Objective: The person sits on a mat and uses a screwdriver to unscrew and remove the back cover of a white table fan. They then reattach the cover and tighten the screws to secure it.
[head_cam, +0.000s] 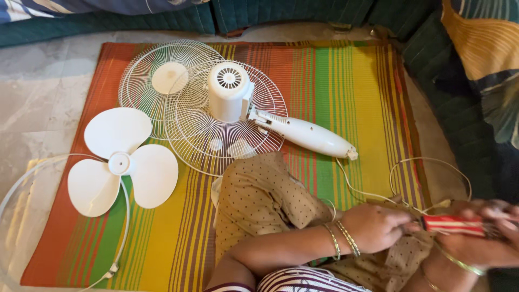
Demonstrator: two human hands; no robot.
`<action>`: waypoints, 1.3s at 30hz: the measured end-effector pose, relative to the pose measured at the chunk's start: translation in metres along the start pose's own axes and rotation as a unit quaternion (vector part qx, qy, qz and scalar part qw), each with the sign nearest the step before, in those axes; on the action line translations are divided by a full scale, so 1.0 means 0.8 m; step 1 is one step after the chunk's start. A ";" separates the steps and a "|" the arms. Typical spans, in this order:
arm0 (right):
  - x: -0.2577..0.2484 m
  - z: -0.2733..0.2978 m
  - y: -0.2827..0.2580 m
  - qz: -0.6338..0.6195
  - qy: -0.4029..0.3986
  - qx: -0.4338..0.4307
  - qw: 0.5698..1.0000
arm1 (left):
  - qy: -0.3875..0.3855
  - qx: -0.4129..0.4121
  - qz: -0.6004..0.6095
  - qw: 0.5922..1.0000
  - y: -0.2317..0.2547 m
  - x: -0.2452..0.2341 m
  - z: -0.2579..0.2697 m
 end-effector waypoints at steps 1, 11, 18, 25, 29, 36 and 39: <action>-0.007 0.009 -0.019 0.008 -0.009 -0.012 1.000 | -0.035 0.012 0.018 0.999 0.018 0.004 0.005; 0.104 0.040 -0.091 0.089 0.037 -0.087 0.992 | 0.242 0.074 0.025 0.967 0.032 -0.193 0.089; 0.177 0.100 0.038 0.145 0.136 0.103 0.975 | 0.398 -0.035 0.718 0.570 -0.068 -0.257 0.056; 0.121 0.164 0.213 0.042 0.267 0.323 0.907 | 0.333 -0.037 0.758 0.559 -0.026 -0.213 0.024; 0.107 0.159 0.217 -0.026 0.250 0.295 0.922 | 0.324 -0.062 0.766 0.552 -0.040 -0.195 0.024; 0.134 0.164 0.195 0.007 0.255 0.242 0.936 | 0.316 -0.058 0.758 0.567 -0.052 -0.180 0.025; 0.162 0.167 0.186 0.026 0.192 0.202 0.960 | 0.295 -0.002 0.745 0.599 -0.043 -0.188 0.024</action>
Point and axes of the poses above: each hand's wrist, its own z-axis away from the middle knuckle, its own x-axis out of the palm, y = z × x, the point moved 10 cm from there along -z, towards the middle knuckle, and after that the axes turned 12 degrees about y, right-handed, at the moved point
